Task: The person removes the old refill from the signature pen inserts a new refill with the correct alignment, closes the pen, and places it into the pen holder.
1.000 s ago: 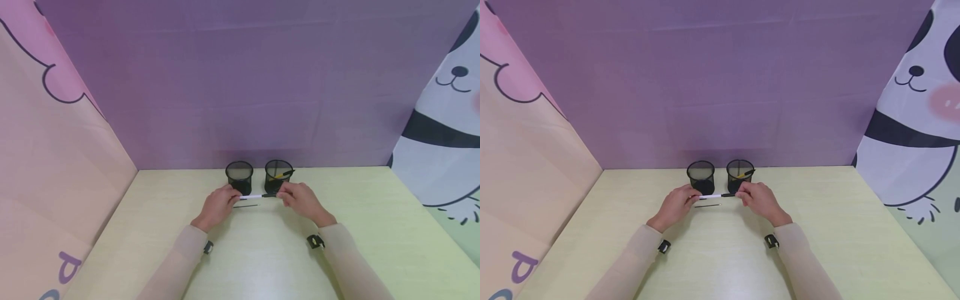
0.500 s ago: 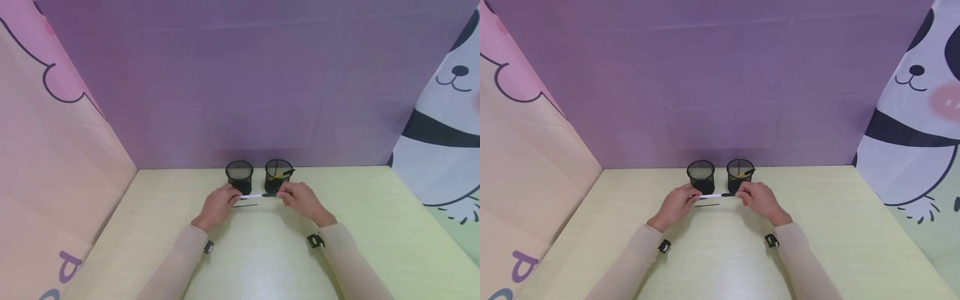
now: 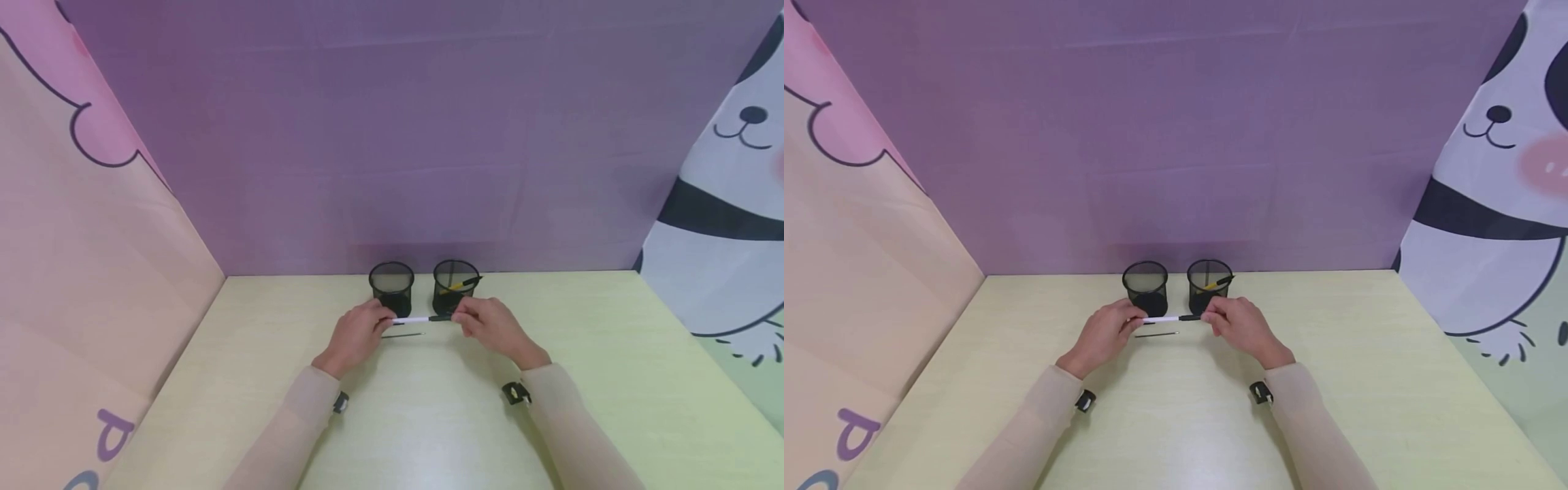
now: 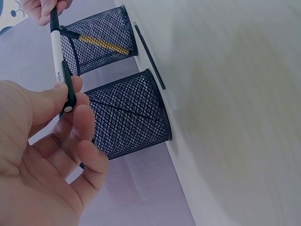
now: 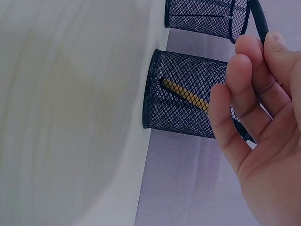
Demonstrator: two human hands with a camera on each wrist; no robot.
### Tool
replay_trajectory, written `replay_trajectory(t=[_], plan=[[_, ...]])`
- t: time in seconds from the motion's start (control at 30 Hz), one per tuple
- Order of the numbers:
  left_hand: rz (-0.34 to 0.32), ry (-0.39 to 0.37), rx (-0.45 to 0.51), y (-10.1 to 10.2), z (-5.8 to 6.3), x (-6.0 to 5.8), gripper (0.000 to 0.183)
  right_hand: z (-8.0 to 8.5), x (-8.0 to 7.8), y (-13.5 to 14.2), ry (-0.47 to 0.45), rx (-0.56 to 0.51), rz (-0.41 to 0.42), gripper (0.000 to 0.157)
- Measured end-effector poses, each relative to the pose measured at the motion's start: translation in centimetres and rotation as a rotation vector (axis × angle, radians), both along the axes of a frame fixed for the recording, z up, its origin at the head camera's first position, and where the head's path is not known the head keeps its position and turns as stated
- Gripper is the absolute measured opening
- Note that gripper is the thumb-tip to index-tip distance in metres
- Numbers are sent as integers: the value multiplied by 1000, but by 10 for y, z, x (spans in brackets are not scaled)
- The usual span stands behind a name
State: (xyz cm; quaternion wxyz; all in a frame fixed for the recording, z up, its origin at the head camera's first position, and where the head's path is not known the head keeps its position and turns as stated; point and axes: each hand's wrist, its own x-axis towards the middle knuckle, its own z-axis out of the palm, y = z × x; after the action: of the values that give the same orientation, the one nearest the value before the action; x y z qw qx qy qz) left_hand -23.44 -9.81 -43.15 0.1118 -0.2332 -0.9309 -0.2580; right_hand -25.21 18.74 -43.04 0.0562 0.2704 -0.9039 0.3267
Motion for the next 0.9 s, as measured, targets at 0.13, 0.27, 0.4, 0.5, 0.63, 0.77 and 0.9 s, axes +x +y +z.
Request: replay_trajectory(t=[0.13,0.27,0.4,0.5,0.63,0.77,0.9], plan=[[-6,10,1,0,0,0,12,1,0,0,-20,11,-5,16],[-12,18,0,0,0,0,12,1,0,1,-26,9,-5,16],[-16,20,-3,0,0,0,12,1,0,1,-30,-1,-4,17],[-16,18,-1,0,0,0,12,1,0,1,-36,-7,-1,18],[-12,14,4,1,0,1,12,0,0,1,-54,-4,-2,20],[-13,17,6,1,1,1,12,0,0,2,-81,6,-9,21],[-13,24,5,2,1,1,12,0,-1,2,-84,16,-2,22]])
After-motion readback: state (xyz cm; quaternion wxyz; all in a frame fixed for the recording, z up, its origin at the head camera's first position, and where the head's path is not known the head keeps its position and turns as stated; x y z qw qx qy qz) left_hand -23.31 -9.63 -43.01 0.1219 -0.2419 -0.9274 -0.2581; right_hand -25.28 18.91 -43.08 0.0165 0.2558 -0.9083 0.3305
